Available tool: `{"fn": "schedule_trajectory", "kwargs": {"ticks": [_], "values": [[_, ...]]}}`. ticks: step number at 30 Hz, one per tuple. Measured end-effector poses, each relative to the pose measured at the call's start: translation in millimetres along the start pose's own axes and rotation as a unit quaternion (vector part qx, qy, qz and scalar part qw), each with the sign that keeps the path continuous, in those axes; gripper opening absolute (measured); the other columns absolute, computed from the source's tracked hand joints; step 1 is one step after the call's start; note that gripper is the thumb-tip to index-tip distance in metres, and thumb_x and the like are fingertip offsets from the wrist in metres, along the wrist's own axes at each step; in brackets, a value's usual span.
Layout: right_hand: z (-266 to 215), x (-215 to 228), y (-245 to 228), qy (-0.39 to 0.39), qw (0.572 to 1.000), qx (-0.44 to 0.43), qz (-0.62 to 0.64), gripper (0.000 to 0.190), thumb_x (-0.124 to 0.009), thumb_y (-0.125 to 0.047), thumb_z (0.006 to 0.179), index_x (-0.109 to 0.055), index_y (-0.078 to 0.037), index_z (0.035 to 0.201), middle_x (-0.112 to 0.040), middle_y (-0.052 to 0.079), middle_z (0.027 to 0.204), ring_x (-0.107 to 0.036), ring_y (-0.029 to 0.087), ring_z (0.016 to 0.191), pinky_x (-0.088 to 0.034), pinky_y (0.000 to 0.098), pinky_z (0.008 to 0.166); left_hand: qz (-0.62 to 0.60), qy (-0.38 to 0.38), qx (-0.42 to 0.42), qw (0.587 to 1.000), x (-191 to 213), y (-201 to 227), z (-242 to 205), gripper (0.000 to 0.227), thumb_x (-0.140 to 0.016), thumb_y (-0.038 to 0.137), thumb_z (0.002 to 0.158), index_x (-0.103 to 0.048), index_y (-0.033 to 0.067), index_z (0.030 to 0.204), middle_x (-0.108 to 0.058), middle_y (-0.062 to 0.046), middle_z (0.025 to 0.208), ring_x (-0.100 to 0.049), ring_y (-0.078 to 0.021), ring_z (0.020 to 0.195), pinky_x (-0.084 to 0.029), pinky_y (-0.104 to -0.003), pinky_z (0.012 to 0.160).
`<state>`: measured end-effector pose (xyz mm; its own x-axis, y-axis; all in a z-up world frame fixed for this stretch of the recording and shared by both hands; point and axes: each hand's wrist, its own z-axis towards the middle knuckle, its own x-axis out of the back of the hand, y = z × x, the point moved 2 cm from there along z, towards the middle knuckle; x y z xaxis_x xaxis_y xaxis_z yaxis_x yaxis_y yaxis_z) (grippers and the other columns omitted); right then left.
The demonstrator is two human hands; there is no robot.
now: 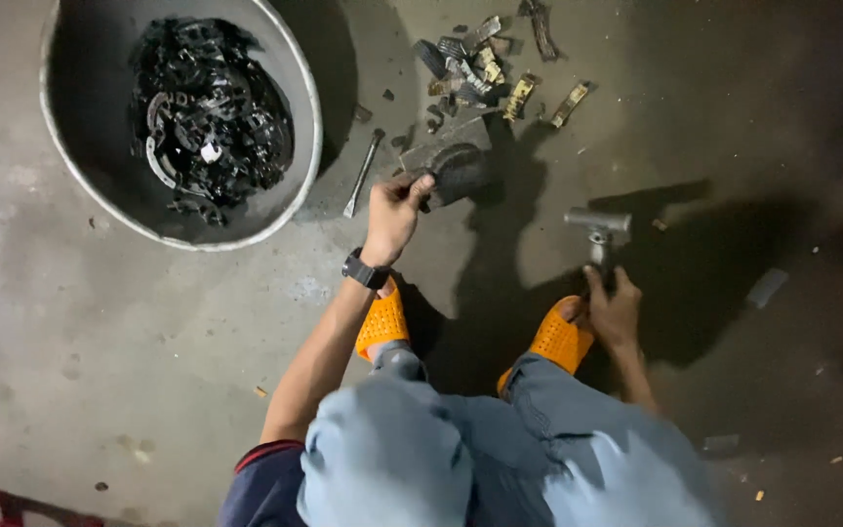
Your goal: The person repeatedly places small metal pieces on a block and strikes them with a hammer to break them into smaller fragments. The broken pieces are collected in a nearby bucket.
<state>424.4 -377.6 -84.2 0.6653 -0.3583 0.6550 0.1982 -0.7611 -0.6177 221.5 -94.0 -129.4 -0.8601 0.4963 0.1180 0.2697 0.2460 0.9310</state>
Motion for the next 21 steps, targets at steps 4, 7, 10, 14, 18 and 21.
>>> {"fn": "schedule_trajectory", "kwargs": {"ticks": [4,7,10,14,18,21], "values": [[-6,24,49,-0.005,0.998,-0.025,0.061,0.028,-0.059,-0.024,0.096,-0.054,-0.002,0.080,-0.055,0.014,0.059,-0.054,0.022,0.050,-0.042,0.0332,0.044,0.161,0.012,0.007,0.987,-7,3,5,0.022,-0.069,0.024,0.080,-0.066,0.0065,0.068,-0.061,-0.012,0.055,-0.059,-0.0248,0.054,-0.044,-0.031,0.048],[11,51,63,-0.007,0.999,-0.005,0.037,0.029,-0.060,-0.022,0.097,-0.054,0.002,0.082,-0.055,0.020,0.065,-0.057,0.028,0.059,-0.044,0.0372,0.050,0.326,0.024,-0.032,0.945,-6,11,2,0.020,-0.070,0.026,0.077,-0.066,0.0067,0.074,-0.060,-0.014,0.065,-0.061,-0.0346,0.064,-0.048,-0.039,0.052],[31,76,54,-0.015,0.998,0.035,-0.042,0.033,-0.063,-0.023,0.097,-0.055,0.007,0.086,-0.055,0.024,0.069,-0.057,0.031,0.064,-0.044,0.0402,0.053,0.399,0.006,-0.105,0.911,-7,28,-8,0.019,-0.071,0.019,0.075,-0.061,0.0049,0.083,-0.055,-0.012,0.076,-0.058,-0.0318,0.072,-0.048,-0.038,0.058],[48,79,-5,-0.036,0.992,0.059,-0.104,0.026,-0.056,-0.023,0.102,-0.053,0.001,0.091,-0.048,0.008,0.068,-0.048,0.019,0.058,-0.039,0.0322,0.052,0.493,-0.075,-0.235,0.834,-9,40,1,0.044,-0.071,0.023,0.075,-0.053,0.0054,0.111,-0.051,-0.016,0.098,-0.050,-0.0319,0.091,-0.043,-0.037,0.076],[76,67,-23,-0.028,0.982,0.099,-0.158,0.025,-0.057,-0.014,0.102,-0.053,0.007,0.089,-0.049,0.015,0.066,-0.048,0.021,0.059,-0.038,0.0338,0.049,0.527,-0.092,-0.293,0.793,-20,-14,22,0.037,-0.069,0.029,0.074,-0.060,0.0099,0.104,-0.051,-0.012,0.093,-0.047,-0.0291,0.089,-0.039,-0.038,0.074],[90,59,-35,-0.011,0.974,0.114,-0.194,0.029,-0.059,-0.016,0.103,-0.052,0.010,0.091,-0.048,0.021,0.067,-0.049,0.025,0.062,-0.036,0.0379,0.050,0.474,-0.063,-0.316,0.819,-13,-44,24,0.041,-0.068,0.035,0.074,-0.058,0.0086,0.103,-0.050,-0.014,0.095,-0.047,-0.0318,0.090,-0.038,-0.041,0.076]]}}
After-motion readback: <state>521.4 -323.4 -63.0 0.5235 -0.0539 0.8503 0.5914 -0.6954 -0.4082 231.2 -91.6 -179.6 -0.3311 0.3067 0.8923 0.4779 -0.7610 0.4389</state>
